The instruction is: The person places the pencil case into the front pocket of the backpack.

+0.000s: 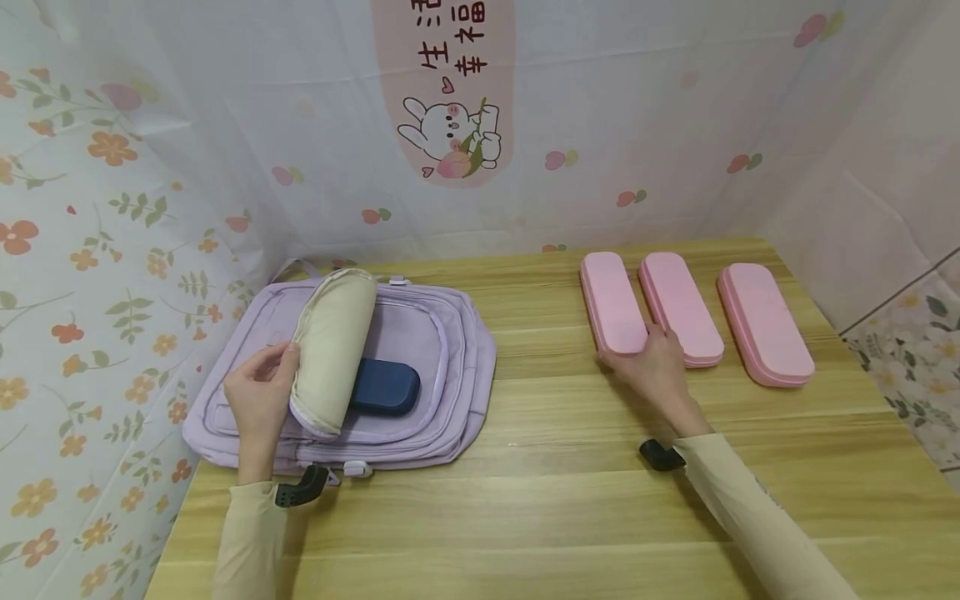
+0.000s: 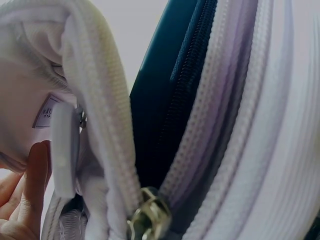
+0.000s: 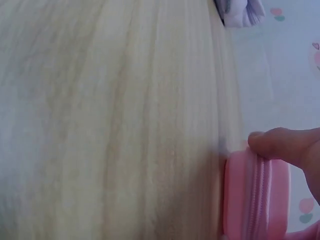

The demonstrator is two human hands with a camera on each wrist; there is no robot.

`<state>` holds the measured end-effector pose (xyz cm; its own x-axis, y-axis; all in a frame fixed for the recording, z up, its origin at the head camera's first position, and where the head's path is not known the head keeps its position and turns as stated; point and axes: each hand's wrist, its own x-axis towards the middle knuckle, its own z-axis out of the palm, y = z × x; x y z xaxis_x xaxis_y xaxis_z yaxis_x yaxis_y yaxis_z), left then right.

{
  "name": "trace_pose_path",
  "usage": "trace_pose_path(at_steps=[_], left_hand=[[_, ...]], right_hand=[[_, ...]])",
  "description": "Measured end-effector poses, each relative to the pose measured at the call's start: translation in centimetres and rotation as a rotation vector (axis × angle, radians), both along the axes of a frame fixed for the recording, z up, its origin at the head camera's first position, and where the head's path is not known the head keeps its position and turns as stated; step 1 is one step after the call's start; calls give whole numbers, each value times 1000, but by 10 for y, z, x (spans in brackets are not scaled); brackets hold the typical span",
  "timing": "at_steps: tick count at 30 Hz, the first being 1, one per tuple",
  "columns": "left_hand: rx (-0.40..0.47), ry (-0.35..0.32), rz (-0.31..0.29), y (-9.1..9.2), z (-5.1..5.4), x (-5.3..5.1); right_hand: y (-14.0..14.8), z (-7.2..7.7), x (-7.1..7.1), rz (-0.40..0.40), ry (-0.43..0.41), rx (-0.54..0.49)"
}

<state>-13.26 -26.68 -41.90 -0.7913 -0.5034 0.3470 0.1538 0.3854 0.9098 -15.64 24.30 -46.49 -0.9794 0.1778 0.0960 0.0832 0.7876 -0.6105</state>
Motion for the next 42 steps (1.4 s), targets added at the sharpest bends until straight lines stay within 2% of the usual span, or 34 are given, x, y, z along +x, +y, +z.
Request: trace_pose_path(at_steps=[5, 9, 12, 13, 16, 22, 24, 31, 35, 37, 42], left_hand=[[1, 1, -3, 3, 3, 0], [7, 10, -23, 13, 19, 7], [8, 10, -31, 13, 18, 6], [5, 7, -28, 10, 14, 4], [13, -3, -15, 3, 3, 0], [36, 27, -23, 11, 18, 11], [30, 32, -26, 11, 19, 12], [-4, 13, -3, 0, 4, 6], [3, 16, -2, -1, 1, 5], [10, 18, -8, 1, 3, 5], [25, 38, -32, 11, 15, 10]], right_hand=[[3, 0, 0, -51, 72, -19], [4, 4, -2, -65, 155, -36], [3, 9, -2, -48, 195, -46], [2, 11, -2, -37, 204, -49], [-5, 20, -1, 10, 205, -63], [-32, 34, -1, 107, 221, -80], [-42, 37, -1, 134, 217, -90], [-70, 50, 2, 252, 216, -128], [-82, 54, 4, 345, 214, -142], [-88, 56, 6, 384, 212, -152], [-104, 56, 9, 495, 197, -170]])
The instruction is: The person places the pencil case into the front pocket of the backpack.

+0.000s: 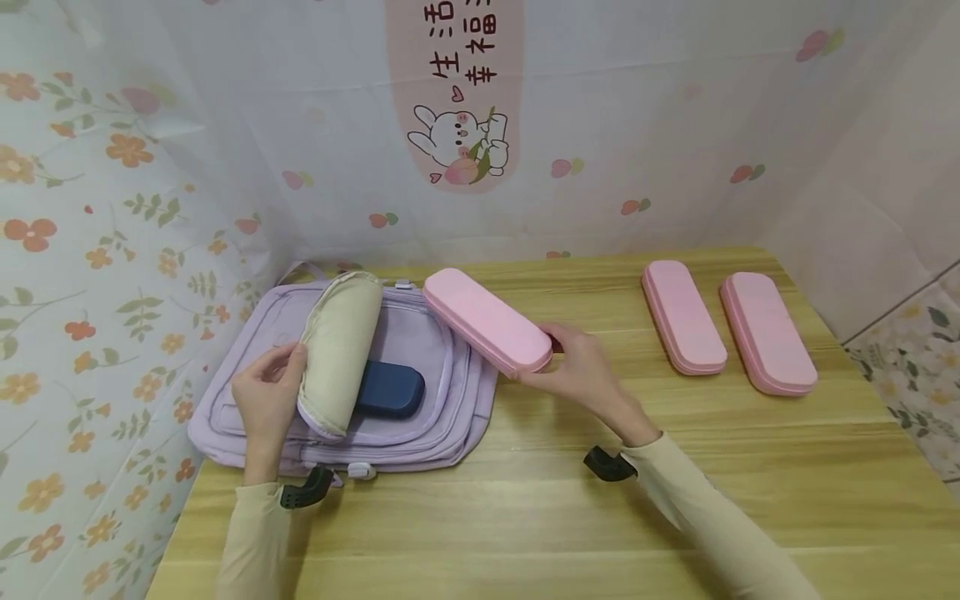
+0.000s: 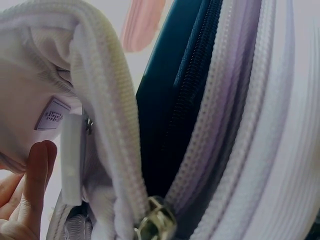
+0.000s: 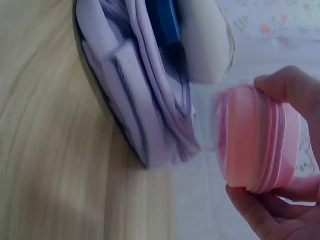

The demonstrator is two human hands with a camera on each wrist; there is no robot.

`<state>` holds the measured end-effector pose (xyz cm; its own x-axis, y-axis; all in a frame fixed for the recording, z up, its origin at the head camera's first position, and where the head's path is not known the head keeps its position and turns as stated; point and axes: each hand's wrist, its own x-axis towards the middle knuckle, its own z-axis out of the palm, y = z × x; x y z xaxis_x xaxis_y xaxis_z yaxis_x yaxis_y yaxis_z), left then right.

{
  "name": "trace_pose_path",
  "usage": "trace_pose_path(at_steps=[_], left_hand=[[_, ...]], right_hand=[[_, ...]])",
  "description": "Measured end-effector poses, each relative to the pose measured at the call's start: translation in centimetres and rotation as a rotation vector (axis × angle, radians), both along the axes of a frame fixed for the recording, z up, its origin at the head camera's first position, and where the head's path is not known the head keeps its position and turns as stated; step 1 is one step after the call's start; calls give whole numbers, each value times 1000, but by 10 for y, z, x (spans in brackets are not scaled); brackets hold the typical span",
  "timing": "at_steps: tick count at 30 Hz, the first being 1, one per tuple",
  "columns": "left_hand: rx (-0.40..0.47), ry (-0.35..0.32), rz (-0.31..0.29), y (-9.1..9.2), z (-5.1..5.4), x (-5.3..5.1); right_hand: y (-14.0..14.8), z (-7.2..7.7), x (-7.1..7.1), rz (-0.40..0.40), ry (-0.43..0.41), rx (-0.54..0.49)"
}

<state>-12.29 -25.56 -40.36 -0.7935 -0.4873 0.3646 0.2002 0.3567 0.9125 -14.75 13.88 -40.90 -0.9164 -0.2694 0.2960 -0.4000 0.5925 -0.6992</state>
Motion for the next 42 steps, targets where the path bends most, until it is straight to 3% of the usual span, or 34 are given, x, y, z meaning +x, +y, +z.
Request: trace_pose_path(at_steps=[9, 19, 26, 28, 32, 35, 42], left_hand=[[19, 30, -20, 9, 11, 5], [11, 24, -17, -3, -9, -3], [18, 43, -13, -2, -11, -3], [24, 44, -16, 2, -5, 1], [21, 39, -11, 3, -4, 2], [18, 39, -5, -2, -13, 0], [11, 32, 5, -3, -15, -2]], right_hand=[[-21, -7, -2, 122, -60, 10], [-34, -10, -9, 157, -67, 7], [-43, -9, -19, 187, -82, 29], [-45, -9, -23, 203, -78, 27], [-49, -8, -32, 217, -75, 44], [-53, -7, -36, 214, -68, 86], [-60, -7, -41, 182, -53, 134]])
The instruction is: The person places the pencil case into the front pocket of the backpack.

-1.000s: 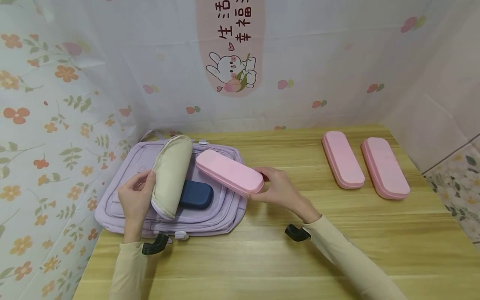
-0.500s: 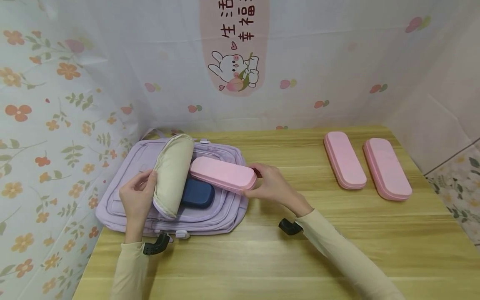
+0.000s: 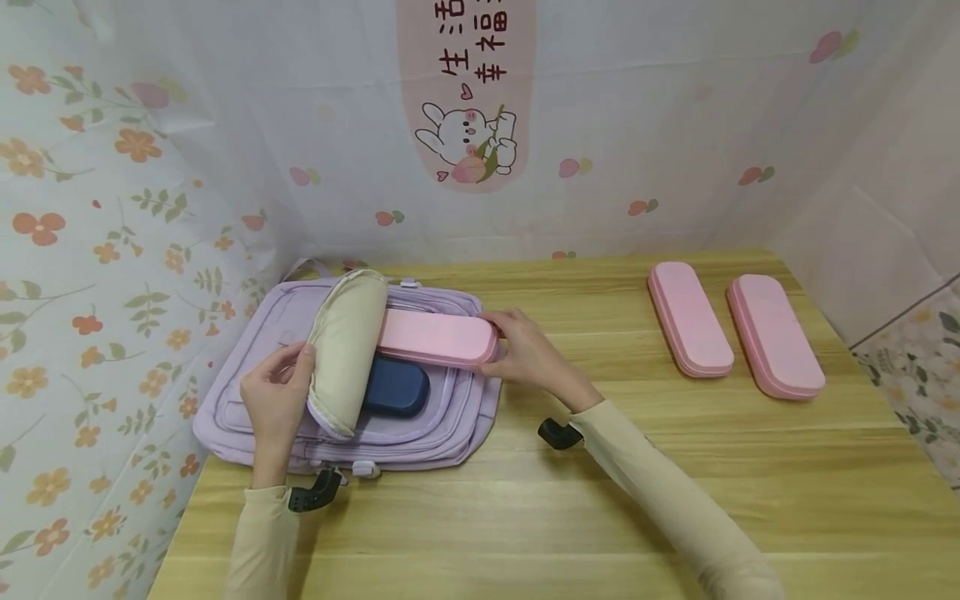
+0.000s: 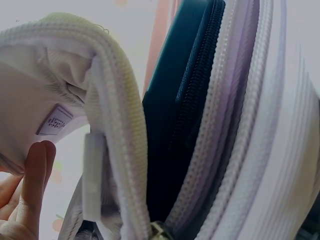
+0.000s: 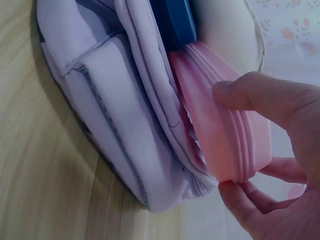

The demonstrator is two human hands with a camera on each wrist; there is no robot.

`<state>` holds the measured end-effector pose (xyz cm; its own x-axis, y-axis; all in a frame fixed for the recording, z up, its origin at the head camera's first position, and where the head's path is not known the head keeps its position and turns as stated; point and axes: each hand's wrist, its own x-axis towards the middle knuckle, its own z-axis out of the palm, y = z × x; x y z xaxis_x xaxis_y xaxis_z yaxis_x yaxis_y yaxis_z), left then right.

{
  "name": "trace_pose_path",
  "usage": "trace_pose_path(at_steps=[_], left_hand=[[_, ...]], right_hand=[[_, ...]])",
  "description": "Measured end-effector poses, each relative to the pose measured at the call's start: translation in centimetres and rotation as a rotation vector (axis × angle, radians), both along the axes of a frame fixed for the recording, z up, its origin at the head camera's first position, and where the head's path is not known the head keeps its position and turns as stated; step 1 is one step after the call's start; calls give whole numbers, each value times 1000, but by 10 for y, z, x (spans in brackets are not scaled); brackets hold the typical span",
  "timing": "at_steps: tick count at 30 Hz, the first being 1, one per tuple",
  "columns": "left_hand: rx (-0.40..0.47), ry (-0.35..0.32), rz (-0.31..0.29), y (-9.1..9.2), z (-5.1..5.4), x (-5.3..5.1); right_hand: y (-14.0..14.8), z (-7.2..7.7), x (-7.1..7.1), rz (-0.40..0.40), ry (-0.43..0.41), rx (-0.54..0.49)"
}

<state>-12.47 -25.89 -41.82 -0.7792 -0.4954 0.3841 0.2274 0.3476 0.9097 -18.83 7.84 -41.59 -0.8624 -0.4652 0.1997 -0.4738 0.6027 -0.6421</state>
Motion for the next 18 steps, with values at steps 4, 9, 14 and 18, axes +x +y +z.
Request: trace_pose_path(at_steps=[4, 9, 14, 18], left_hand=[[1, 2, 0, 0, 0, -1], [-5, 3, -7, 0, 0, 0], [-8, 1, -8, 0, 1, 0], [-7, 2, -10, 0, 2, 0]], right_hand=[[-6, 1, -5, -10, 0, -7], [-15, 2, -9, -9, -6, -34], [-26, 2, -10, -16, -11, -38], [-34, 2, -10, -14, -19, -34]])
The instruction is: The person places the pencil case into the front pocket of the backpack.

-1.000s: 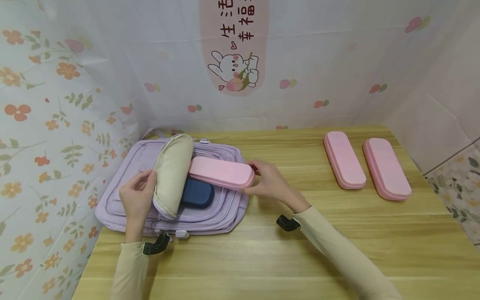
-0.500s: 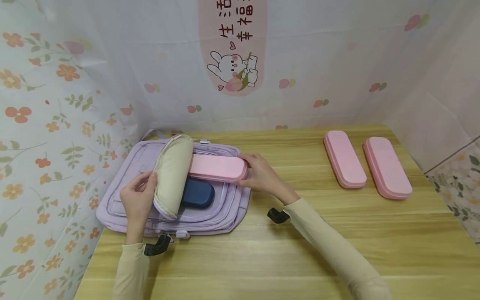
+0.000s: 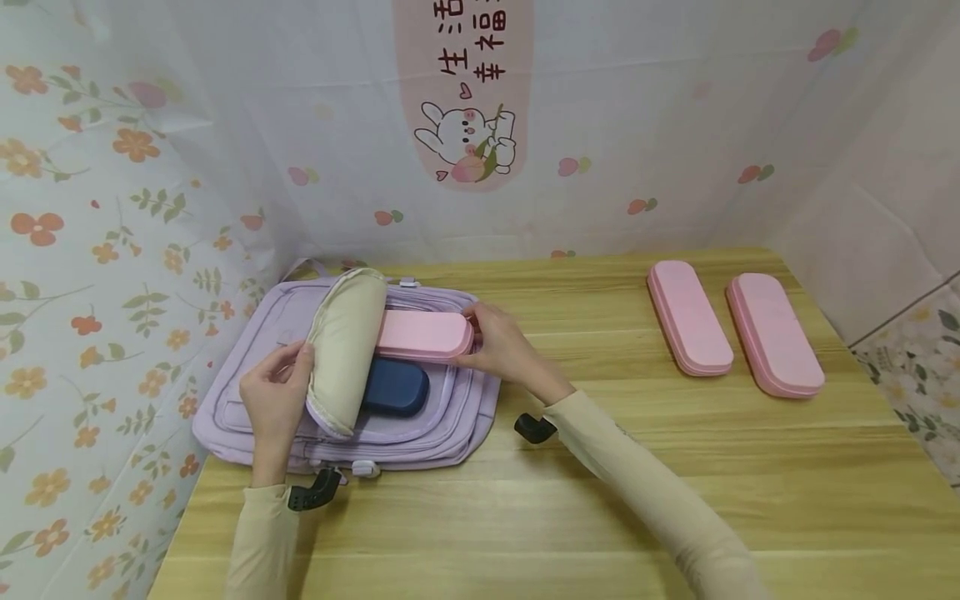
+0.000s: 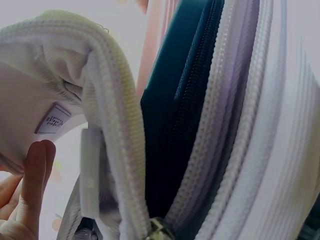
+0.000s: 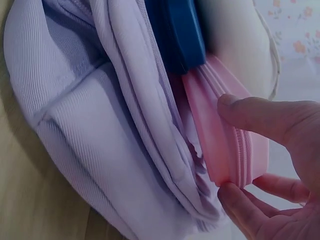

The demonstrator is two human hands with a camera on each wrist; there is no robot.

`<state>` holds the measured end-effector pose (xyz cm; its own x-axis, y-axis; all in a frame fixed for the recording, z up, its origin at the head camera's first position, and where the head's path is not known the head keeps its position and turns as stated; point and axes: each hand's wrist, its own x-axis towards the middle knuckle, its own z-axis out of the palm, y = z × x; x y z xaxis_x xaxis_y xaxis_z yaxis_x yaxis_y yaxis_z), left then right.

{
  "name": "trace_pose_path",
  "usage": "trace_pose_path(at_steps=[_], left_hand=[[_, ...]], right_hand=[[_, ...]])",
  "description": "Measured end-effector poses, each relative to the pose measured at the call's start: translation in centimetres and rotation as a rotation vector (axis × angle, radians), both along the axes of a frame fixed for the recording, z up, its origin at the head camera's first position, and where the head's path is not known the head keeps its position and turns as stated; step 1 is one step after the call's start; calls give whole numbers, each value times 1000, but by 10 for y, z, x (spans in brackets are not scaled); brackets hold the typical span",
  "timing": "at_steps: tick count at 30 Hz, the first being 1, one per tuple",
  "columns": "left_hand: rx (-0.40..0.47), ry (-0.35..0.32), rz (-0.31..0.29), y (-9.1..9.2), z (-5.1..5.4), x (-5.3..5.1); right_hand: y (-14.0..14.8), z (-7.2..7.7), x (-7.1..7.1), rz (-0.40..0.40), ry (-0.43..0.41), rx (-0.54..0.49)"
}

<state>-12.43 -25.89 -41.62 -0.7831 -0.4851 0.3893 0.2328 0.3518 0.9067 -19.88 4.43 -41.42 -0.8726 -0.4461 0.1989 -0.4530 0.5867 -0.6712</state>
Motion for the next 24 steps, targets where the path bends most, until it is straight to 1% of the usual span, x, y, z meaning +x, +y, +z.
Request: trace_pose_path(at_steps=[4, 8, 14, 17, 20, 24], left_hand=[[17, -3, -14, 1, 0, -1], [35, 0, -20, 1, -2, -1], [29, 10, -20, 0, -4, -2], [34, 11, -17, 0, -4, -1], [42, 7, -16, 2, -1, 1], [63, 16, -35, 10, 13, 7]], right_hand=[[-8, -2, -2, 3, 7, 29], [-16, -3, -4, 25, 31, 35], [-26, -3, -8, 46, 47, 55], [-31, -3, -9, 72, 47, 69], [-37, -3, -10, 87, 36, 77], [-45, -6, -11, 76, 5, 79]])
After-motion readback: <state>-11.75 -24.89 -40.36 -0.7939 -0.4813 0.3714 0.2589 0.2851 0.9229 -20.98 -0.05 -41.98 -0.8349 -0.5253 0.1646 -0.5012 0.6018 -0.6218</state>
